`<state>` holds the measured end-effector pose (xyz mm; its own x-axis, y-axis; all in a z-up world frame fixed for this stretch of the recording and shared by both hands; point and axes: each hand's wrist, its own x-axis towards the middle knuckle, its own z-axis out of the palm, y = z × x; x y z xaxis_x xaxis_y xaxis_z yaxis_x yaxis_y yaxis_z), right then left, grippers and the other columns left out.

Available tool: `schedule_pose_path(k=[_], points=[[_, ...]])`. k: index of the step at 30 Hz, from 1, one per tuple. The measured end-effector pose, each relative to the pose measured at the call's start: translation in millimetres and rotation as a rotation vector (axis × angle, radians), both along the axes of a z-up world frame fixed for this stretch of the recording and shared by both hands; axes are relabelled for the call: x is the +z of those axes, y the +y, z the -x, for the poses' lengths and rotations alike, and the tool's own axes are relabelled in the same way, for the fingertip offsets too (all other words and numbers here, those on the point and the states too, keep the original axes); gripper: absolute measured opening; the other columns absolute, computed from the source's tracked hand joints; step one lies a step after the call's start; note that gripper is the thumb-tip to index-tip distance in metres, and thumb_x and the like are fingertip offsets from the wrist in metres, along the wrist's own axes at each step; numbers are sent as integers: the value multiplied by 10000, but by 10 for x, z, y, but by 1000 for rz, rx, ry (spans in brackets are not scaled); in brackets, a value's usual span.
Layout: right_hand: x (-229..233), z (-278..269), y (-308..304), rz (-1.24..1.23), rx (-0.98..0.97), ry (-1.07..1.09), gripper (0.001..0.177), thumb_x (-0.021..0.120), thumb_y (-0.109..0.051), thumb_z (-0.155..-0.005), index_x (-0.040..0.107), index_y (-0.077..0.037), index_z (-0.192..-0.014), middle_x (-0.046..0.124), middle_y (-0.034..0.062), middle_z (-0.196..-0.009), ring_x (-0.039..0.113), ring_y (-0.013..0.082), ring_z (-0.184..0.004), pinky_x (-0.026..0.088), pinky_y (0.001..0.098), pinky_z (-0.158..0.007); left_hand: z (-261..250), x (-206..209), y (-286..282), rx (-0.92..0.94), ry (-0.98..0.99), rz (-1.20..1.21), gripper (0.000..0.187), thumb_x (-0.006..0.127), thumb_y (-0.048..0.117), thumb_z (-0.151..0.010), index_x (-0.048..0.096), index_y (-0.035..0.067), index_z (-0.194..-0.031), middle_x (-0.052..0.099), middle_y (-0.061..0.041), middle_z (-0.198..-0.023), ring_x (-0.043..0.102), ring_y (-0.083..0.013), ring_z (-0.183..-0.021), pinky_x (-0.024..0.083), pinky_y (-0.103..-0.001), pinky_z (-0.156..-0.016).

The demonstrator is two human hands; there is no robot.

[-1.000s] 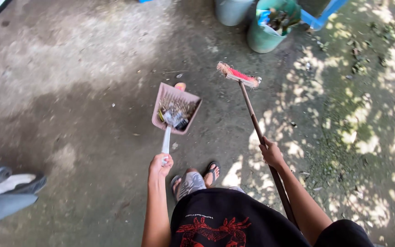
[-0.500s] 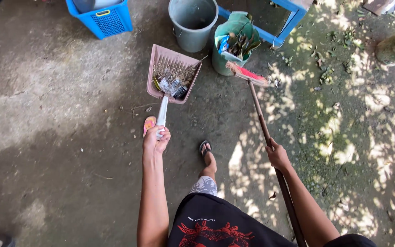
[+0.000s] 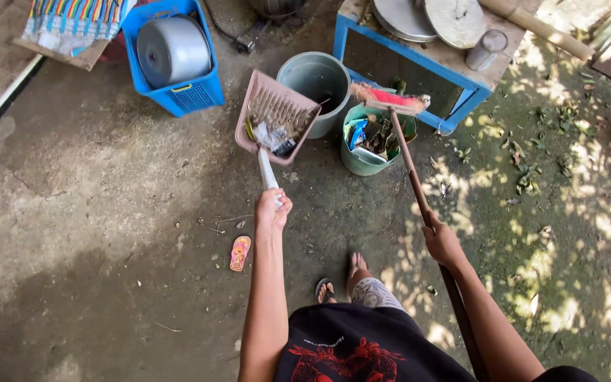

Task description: Sweeping debris and trash into a dustpan and emptying it into a bin.

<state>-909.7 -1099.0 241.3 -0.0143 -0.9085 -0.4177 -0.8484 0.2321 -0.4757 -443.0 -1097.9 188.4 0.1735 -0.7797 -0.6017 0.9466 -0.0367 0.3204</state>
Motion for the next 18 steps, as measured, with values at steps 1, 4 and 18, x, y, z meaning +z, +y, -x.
schedule_pose_path(k=[1,4,18], points=[[30,-27,-116,-23,4,-16,602,572,-283,-991,434,-181,-1568,731,282,-922,724,386,-813,543,476,-750,51,61,-142,16,-128,-43,186,587,-39,-830,460,-21,-965,492,-94,-786,456,-123,-549,332,-267,-441],[169,-200,-780,-27,30,-37,584,551,-274,-1000,433,-189,-1565,737,265,-876,707,354,-741,539,472,-708,68,188,-845,48,-302,-74,191,589,-36,-807,441,-26,-926,462,-92,-755,432,-132,-502,312,-282,-405],[213,-281,-2660,-42,133,-125,618,577,-268,-989,398,-140,-1566,722,257,-931,711,326,-792,536,455,-779,1048,-83,-2818,-96,-1025,-451,857,536,2,-841,147,100,-1598,518,-201,-1303,663,-237,-697,579,-362,-563]])
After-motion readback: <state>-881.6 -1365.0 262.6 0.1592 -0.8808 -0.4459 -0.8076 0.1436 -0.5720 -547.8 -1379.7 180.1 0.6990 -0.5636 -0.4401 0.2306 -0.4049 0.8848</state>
